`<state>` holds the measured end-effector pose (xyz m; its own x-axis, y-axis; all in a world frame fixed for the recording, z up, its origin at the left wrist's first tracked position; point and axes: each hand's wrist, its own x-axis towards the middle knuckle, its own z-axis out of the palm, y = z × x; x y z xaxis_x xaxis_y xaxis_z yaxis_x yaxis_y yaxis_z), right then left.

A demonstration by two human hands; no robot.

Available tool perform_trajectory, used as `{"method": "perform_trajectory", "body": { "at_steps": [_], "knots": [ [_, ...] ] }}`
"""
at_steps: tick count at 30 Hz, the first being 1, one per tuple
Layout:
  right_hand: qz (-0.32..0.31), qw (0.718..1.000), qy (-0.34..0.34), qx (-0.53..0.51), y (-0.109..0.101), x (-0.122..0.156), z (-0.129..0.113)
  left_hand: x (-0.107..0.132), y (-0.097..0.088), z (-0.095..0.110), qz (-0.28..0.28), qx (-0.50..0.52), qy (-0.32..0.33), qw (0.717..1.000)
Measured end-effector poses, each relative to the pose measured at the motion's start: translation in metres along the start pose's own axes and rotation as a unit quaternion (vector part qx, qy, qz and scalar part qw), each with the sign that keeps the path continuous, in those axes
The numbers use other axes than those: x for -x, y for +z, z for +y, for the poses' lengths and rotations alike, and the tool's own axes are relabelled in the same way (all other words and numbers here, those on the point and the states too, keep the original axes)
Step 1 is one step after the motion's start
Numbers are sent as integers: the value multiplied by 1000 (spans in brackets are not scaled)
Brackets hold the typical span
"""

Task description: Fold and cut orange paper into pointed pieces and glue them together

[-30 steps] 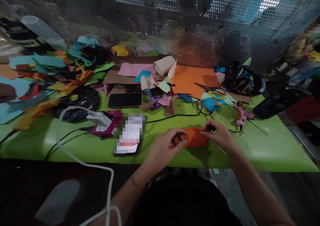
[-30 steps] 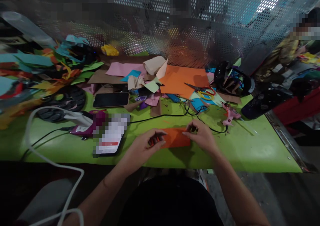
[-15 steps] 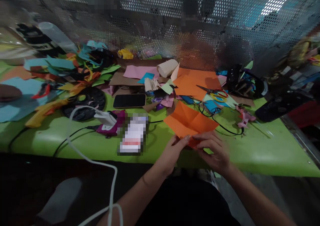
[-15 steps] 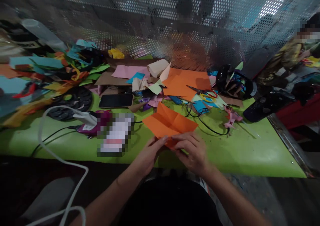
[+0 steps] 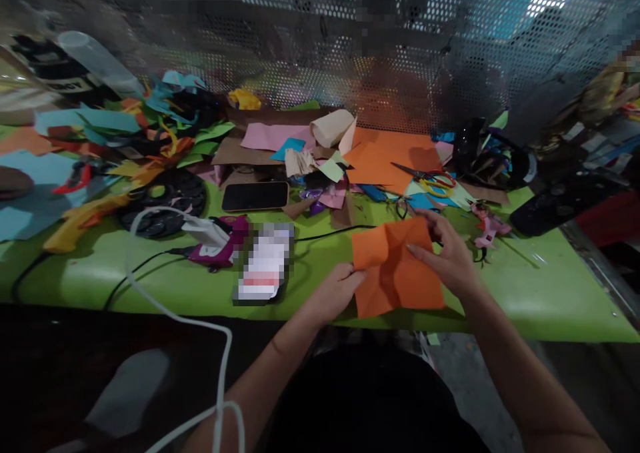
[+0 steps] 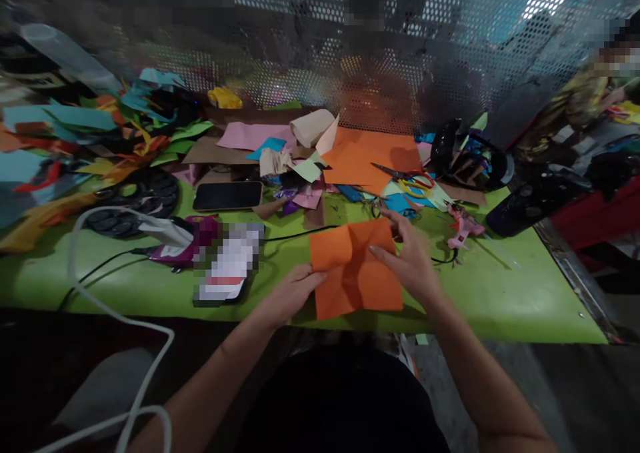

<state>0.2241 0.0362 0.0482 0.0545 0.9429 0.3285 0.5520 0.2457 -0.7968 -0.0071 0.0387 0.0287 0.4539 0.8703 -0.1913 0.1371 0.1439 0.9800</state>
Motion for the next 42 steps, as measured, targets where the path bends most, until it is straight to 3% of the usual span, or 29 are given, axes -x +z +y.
{"method": "perform_trajectory", "body": {
  "at_steps": [4, 6, 9, 12, 16, 24, 26, 28, 30, 34, 37, 42],
  "knots": [
    [-76, 977, 131, -151, 0, -8, 3, -2, -8, 11, -51, -54, 9, 997],
    [-71, 956, 182, -219, 2, -9, 4, -4, -10, 13, -54, -23, 30, 998],
    [-15, 926, 228, -299, 5, -8, 5, -8, -12, 10, -48, 35, 37, 998],
    [23, 912, 236, -334, 6, -8, 7, -12, -14, 4, -37, 14, 21, 999],
    [21, 916, 231, -327, 2, -7, 10, -14, -18, 0, -19, -14, 7, 1000],
    [-82, 941, 203, -259, -8, -3, 22, -15, -25, -3, 14, 77, -7, 997],
    [-123, 940, 201, -246, -8, -3, 24, -14, -29, -3, 13, 46, 15, 999],
    [-152, 945, 191, -217, -8, -2, 26, -13, -33, -3, 27, -51, 44, 997],
    [-164, 960, 163, -160, -7, -1, 29, -10, -35, -2, 58, -204, 73, 975],
    [-151, 986, 55, 41, -2, 3, 35, -8, -36, -3, 101, -447, 141, 877],
    [-141, 981, -22, 133, -1, 7, 38, -9, -33, -8, 100, -506, 197, 834],
    [-126, 970, -114, 174, -3, 13, 38, -7, -31, -15, 90, -544, 279, 786]
  ]
}}
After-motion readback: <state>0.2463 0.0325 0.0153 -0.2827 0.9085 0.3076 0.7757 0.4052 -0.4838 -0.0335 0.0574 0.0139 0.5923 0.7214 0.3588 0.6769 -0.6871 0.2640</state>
